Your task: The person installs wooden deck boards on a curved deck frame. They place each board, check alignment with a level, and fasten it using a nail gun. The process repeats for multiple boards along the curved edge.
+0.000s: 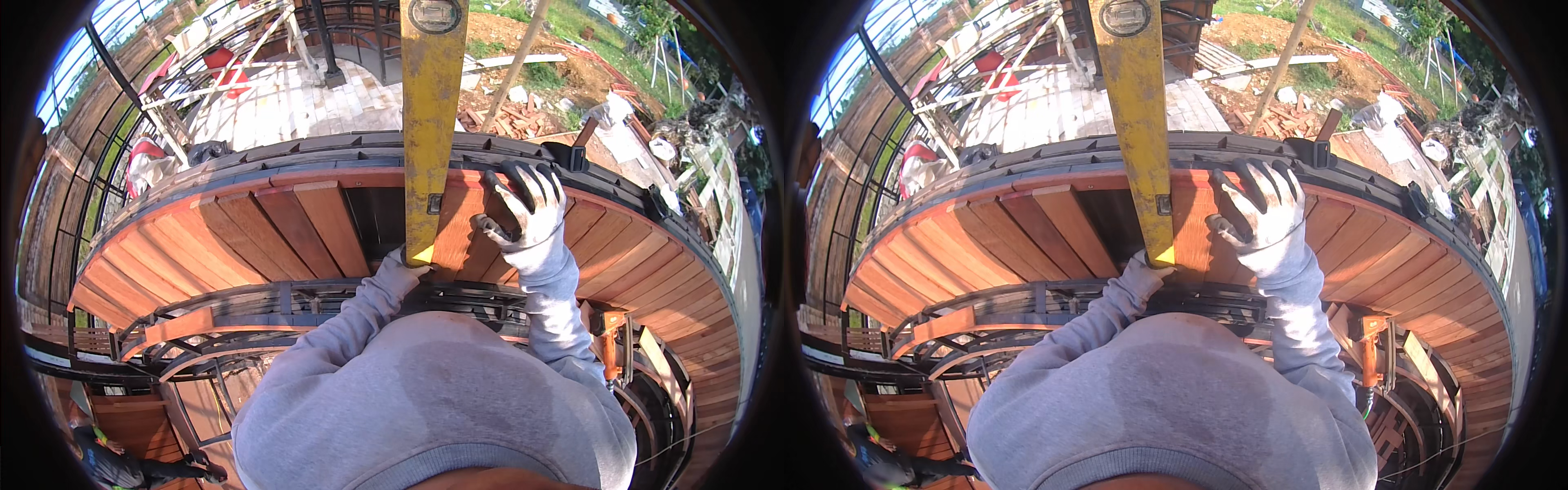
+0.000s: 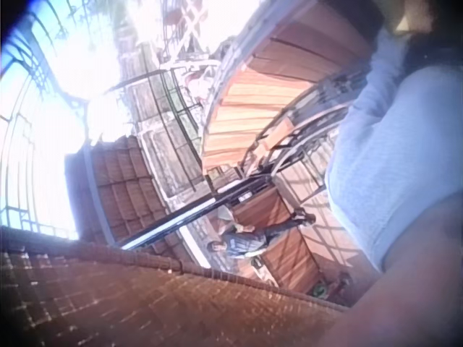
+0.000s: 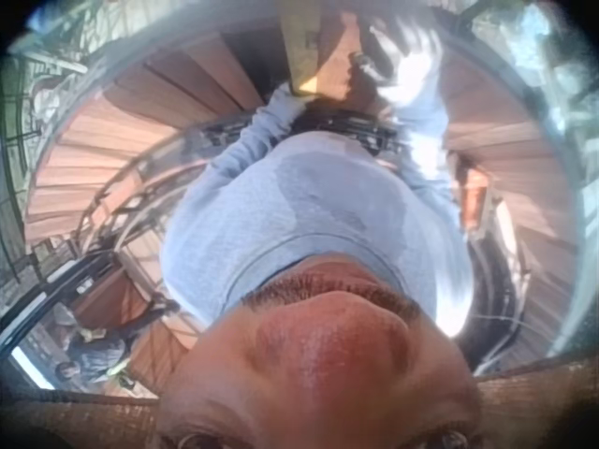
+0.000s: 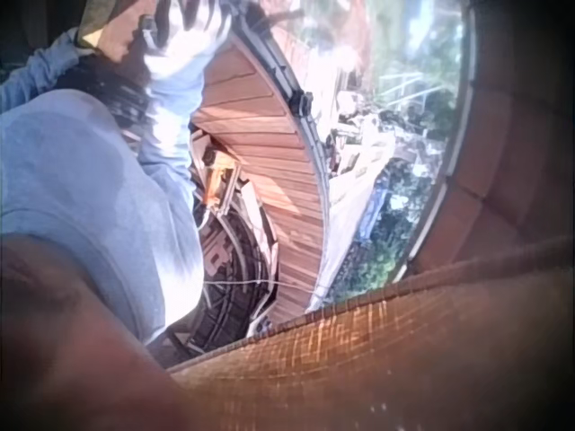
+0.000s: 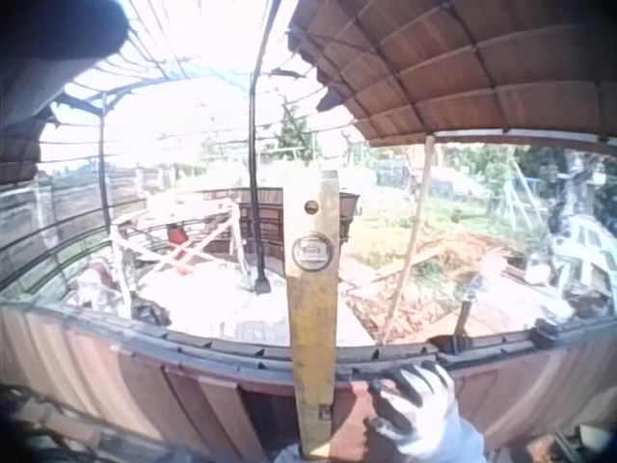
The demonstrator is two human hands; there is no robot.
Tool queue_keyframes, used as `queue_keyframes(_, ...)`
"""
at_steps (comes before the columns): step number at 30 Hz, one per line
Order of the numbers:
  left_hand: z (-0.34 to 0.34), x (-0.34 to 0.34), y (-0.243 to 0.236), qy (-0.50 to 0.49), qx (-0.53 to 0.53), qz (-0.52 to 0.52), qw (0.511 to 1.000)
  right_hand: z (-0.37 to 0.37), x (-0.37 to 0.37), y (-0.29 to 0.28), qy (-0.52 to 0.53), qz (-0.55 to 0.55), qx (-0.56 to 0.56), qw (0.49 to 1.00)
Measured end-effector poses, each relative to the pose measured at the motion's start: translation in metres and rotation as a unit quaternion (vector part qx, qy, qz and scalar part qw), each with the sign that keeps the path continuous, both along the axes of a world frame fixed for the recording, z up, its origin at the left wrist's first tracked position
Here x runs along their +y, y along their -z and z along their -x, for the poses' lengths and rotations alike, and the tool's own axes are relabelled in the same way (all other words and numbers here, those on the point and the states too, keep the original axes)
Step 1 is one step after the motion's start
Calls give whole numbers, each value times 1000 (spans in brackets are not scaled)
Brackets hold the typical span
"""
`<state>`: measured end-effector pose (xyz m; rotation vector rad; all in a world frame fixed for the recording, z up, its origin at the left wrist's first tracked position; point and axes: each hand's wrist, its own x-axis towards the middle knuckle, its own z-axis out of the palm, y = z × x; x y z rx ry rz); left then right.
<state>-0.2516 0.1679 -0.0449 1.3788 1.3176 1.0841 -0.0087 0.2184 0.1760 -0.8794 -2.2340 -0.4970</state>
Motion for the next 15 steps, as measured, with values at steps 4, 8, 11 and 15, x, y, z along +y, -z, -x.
queue_keyframes(4,-1,-3,-11,1,13,-5,1000,0,0,2,-1,-9,8,1000)
queue_keyframes(8,1,-3,-3,-4,7,-14,1000,0,0,5,1,-4,9,1000)
queue_keyframes(11,-1,-4,-12,-5,-19,7,1000,0,0,6,4,-6,9,1000)
queue_keyframes(15,-2,-1,11,-12,-81,29,996,-2,2,8,-2,-20,10,1000)
